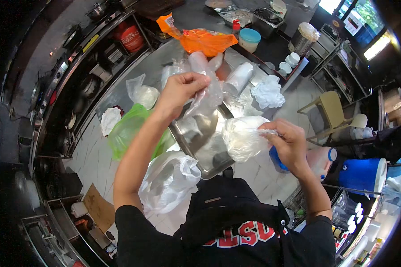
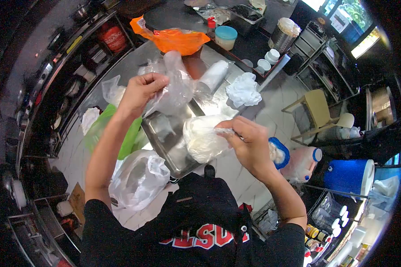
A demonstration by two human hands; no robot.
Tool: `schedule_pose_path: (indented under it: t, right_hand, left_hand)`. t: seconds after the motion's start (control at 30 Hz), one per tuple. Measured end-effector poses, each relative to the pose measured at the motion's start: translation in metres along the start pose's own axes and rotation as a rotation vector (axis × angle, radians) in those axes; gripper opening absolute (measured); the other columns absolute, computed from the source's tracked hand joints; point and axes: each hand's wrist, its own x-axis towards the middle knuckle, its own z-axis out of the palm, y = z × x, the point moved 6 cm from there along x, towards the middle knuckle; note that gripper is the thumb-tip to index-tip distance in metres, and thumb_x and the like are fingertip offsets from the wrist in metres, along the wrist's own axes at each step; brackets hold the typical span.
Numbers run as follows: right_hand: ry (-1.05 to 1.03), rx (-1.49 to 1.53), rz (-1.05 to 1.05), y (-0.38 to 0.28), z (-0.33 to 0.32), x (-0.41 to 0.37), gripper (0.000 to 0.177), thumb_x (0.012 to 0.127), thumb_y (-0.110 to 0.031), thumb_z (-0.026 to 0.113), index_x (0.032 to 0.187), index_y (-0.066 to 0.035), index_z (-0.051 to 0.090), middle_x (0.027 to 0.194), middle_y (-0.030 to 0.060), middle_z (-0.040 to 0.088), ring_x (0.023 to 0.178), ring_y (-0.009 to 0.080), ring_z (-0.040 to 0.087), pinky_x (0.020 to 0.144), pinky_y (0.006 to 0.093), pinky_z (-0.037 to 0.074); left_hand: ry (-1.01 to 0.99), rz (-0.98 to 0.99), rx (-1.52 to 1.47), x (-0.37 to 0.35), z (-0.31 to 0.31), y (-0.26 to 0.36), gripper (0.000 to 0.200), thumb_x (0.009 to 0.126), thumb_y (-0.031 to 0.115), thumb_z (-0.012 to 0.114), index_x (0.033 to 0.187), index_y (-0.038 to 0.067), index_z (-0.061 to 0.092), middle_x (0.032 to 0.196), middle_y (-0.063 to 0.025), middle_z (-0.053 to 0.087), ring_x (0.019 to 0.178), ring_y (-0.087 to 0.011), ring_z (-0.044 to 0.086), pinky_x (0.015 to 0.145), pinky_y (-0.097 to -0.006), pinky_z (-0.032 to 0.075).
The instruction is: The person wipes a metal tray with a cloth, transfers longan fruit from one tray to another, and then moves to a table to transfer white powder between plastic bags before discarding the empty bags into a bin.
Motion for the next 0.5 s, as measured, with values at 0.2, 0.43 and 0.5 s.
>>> schedule_pose_path:
  t: [0.2,0.43,0.5]
  right_hand:
    - [-0.005,-0.035,-0.118,-0.016,0.026,0.011,0.013,0.071,0.001,0.064,0.084,0.0,0.064,0.071,0.0092,0.06,0.05,0.0148,0.052,0.048,0.0269,0.04]
    - [-0.054,-0.076,-0.153,-0.022,0.045,0.011,0.012,0.07,-0.001,0.065,0.082,-0.001,0.065,0.07,0.0111,0.059,0.055,0.0213,0.055,0.052,0.0299,0.042]
    - [-0.057,-0.071,-0.159,-0.023,0.049,0.011,0.012,0.071,-0.004,0.065,0.083,-0.002,0.066,0.07,0.0115,0.059,0.058,0.024,0.056,0.053,0.0306,0.042]
  left_hand:
    - [-0.061,-0.072,-0.128,-0.032,0.005,0.0,0.022,0.084,0.012,0.063,0.1,-0.002,0.062,0.08,-0.0029,0.063,0.068,-0.0085,0.057,0.063,-0.0224,0.047]
    - [-0.149,-0.123,-0.065,-0.054,0.007,-0.012,0.017,0.082,0.014,0.067,0.09,0.0,0.064,0.08,-0.0025,0.062,0.067,-0.0081,0.056,0.063,-0.0217,0.047]
    - [-0.168,-0.125,-0.075,-0.061,0.011,-0.012,0.016,0.081,0.014,0.067,0.088,0.0,0.064,0.078,-0.0022,0.062,0.065,-0.0078,0.055,0.062,-0.0216,0.046]
